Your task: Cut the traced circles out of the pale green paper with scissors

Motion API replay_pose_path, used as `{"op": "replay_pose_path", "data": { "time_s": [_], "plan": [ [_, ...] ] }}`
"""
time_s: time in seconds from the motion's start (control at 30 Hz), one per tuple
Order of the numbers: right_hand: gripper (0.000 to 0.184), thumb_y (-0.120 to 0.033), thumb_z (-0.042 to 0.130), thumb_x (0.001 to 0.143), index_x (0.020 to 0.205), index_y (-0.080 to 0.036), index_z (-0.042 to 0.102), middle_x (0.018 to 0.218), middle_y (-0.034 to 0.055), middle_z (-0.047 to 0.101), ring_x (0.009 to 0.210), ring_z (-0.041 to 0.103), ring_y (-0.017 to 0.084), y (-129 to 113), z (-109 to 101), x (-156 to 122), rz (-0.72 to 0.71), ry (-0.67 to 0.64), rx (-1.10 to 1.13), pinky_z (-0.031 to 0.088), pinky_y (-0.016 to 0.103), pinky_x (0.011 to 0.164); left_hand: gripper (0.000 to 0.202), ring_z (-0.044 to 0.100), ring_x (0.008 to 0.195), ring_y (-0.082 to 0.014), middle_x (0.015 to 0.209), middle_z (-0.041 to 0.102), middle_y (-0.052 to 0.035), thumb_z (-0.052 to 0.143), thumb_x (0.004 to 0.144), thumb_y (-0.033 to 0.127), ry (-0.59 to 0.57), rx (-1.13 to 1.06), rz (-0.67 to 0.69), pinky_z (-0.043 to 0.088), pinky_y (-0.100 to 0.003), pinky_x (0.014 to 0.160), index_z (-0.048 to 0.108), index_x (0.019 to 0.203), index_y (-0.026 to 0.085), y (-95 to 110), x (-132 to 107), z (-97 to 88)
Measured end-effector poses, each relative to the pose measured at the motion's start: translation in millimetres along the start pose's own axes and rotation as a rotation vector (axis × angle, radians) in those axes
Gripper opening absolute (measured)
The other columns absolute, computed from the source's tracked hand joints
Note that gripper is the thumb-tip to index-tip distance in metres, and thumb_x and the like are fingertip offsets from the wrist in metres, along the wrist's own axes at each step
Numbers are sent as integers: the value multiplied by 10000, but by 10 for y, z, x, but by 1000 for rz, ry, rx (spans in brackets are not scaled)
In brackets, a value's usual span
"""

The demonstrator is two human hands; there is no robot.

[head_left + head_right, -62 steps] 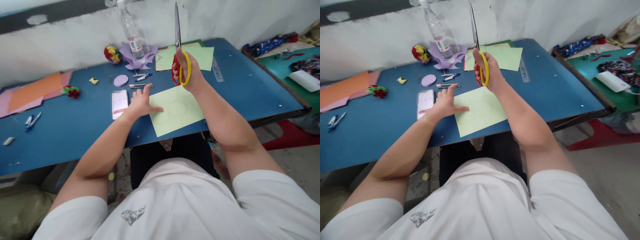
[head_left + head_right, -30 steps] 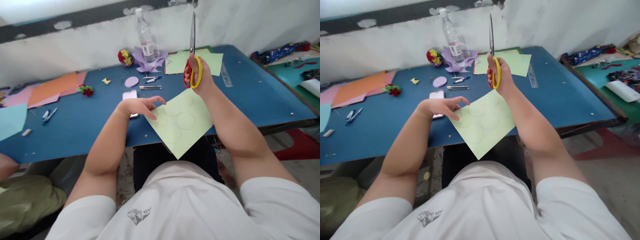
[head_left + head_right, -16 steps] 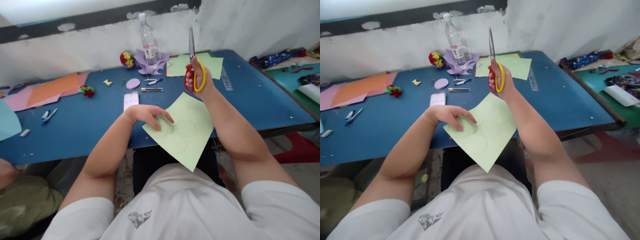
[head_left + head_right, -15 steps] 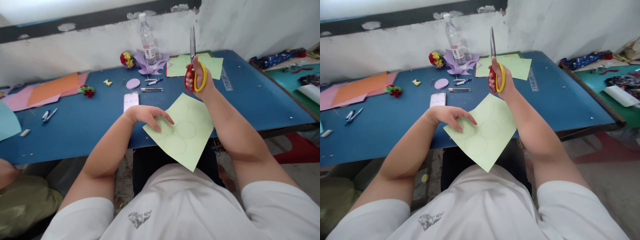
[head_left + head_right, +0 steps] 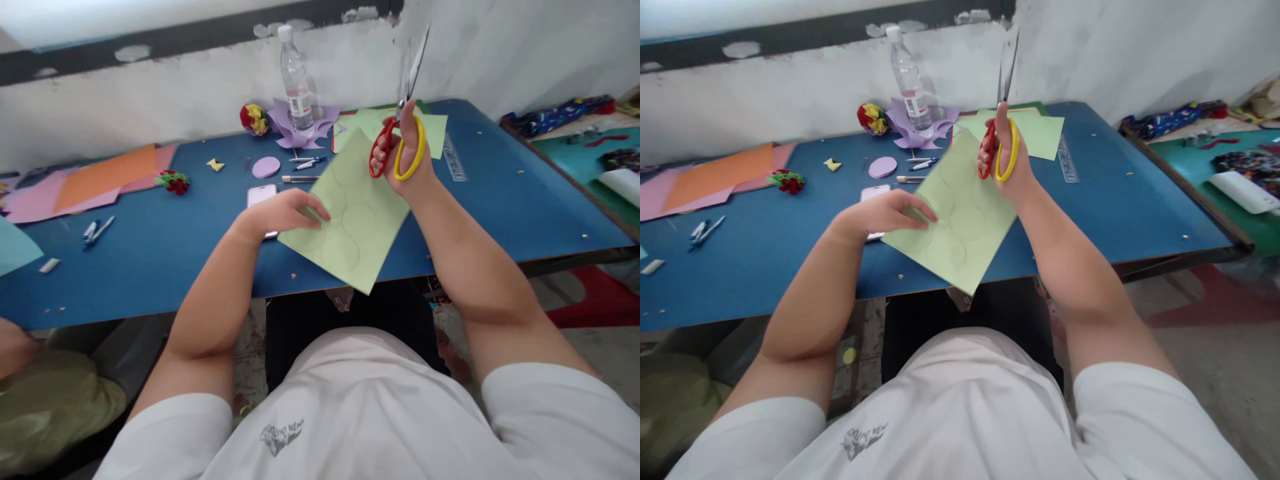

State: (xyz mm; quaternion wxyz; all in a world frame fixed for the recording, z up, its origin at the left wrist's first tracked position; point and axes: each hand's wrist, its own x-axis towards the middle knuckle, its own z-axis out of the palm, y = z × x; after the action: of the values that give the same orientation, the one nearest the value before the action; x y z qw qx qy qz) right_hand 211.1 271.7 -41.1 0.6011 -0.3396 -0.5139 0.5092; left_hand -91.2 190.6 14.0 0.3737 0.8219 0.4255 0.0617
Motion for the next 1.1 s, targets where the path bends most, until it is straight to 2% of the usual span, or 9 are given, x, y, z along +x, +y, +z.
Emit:
{"op": "replay_pose_path", "data": {
  "time_s": [0.13,0.23,0.33,0.43,0.5,0.6,0.7,0.87,1.1],
  "plan": [
    [915,-1191,584,696,1011,-332,605,712,16,534,652,565,255,-86,66,-44,-86,9,-65,460,413,546,369,789,1064,-271,1112,875,-73,910,807,418,483,-231,47,656,-397,925,900,1122,225,-102,-92,-161],
    [934,-1175,682,631,1005,-325,582,752,14,582,609,542,233,-174,224,-178,-107,63,-58,470,415,540,596,791,1222,-273,1260,861,-56,937,810,435,801,-384,138,678,-423,1037,819,1358,230,-193,-74,-211],
    [839,-1039,847,683,1032,-323,584,732,-27,571,524,455,171,-210,420,-378,-150,-61,-64,417,369,475,753,714,1458,-250,1525,792,-8,931,850,479,994,-447,266,630,-436,1223,680,1535,290,-268,-13,-221],
    [777,-995,798,813,1060,-294,568,696,-72,550,487,448,129,-153,587,-566,-109,-219,-68,406,307,452,826,639,1584,-234,1722,667,-16,927,856,494,1180,-487,410,545,-416,1359,608,1593,300,-318,42,-198],
    [790,-987,811,810,1074,-285,563,708,-77,565,496,463,118,-79,675,-658,-41,-316,-97,407,284,449,885,541,1691,-245,1832,551,11,905,884,610,1249,-442,429,513,-404,1396,556,1659,364,-341,60,-167],
    [755,-955,816,840,1077,-283,566,640,-95,501,486,433,119,19,779,-745,13,-395,-146,342,272,442,1104,408,1783,-299,1922,414,44,791,898,904,1270,-345,411,552,-421,1366,377,1806,432,-363,68,-98],
    [739,-938,830,842,1061,-287,557,642,-98,469,505,406,118,51,847,-790,22,-422,-136,311,278,460,1195,448,1752,-331,1969,311,53,718,942,972,1164,-258,345,618,-430,1301,174,1873,458,-378,97,-5],
    [729,-942,804,863,1079,-289,562,692,-82,466,541,396,126,2,869,-819,-10,-421,-134,313,292,488,1176,376,1807,-362,1928,392,-89,645,926,1025,1193,-157,440,531,-449,1396,320,1840,361,-374,224,173],
    [751,-980,757,873,1125,-299,565,727,-60,471,561,421,153,-53,843,-830,-17,-394,-143,334,322,505,1090,300,1838,-366,1984,243,-86,693,989,904,1064,-225,589,502,-461,1409,239,1852,417,-364,271,311]
  ]
}}
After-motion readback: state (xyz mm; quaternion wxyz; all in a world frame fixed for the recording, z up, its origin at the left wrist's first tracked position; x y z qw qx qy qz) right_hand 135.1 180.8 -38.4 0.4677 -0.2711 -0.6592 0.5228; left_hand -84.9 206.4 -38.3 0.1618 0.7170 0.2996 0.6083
